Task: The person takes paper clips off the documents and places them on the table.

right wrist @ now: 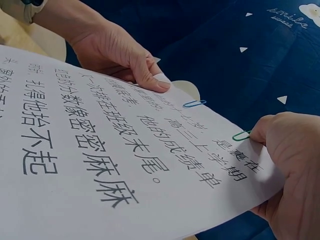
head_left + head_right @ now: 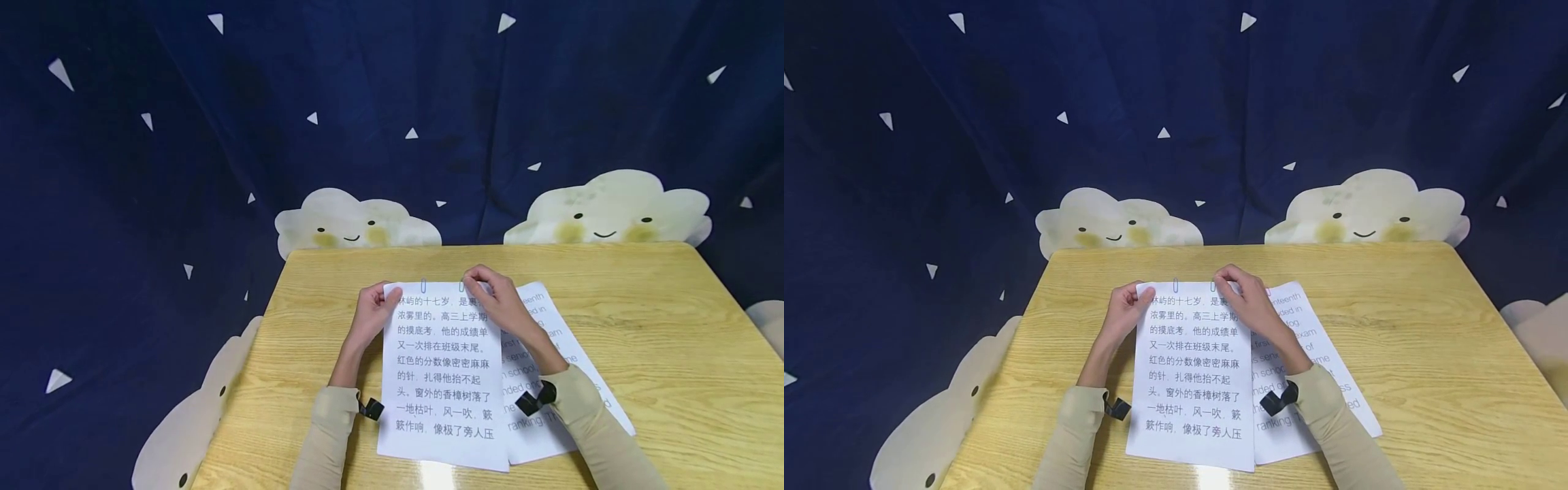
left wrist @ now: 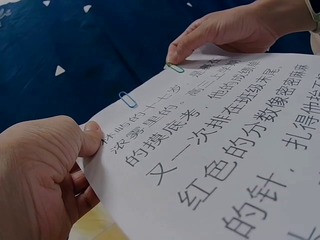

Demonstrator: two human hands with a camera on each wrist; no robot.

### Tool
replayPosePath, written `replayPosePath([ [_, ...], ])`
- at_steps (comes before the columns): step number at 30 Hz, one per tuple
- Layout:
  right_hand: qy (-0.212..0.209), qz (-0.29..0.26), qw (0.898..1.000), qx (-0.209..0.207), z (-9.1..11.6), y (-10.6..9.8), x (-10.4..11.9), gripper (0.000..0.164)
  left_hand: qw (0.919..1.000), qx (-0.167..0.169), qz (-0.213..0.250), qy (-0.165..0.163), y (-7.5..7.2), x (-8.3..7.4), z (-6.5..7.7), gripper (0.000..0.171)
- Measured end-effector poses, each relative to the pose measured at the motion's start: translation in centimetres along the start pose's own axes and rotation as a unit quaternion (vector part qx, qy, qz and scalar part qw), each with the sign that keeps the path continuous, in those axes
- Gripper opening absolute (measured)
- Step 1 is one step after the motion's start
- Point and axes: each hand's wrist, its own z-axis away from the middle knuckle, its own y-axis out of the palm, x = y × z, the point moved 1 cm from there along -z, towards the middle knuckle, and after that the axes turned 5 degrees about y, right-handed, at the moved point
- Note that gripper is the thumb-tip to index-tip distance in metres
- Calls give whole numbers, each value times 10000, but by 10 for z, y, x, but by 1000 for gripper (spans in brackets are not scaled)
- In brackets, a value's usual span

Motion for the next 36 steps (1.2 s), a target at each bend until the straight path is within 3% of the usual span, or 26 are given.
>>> replayPosePath([
  [5, -72, -28, 10000, -18, 6, -3, 24, 16, 10000, -27, 6, -38, 0, 0, 0, 20],
  [9, -130, -73, 9999, -85, 5, -3, 27, 16, 9999, -48, -17, -112, 0, -2, -2, 19],
  [17, -155, -132, 9993, -308, 2, 1, 23, 15, 10000, -21, -4, 20, 1, -31, 3, 17],
  [20, -171, -150, 9990, -387, 2, 2, 22, 14, 10000, -31, -15, 32, 1, -34, 3, 17],
  [26, -199, -174, 9984, -495, 4, 6, 21, 14, 10000, -26, -1, -58, 1, -33, 4, 17],
  [33, -186, -247, 9981, -533, 5, 8, 19, 14, 9998, -94, -97, -154, -1, -5, -1, 19],
  [36, -182, -302, 9980, -522, 5, 8, 19, 15, 9999, -104, -64, -112, -2, 0, -1, 19],
])
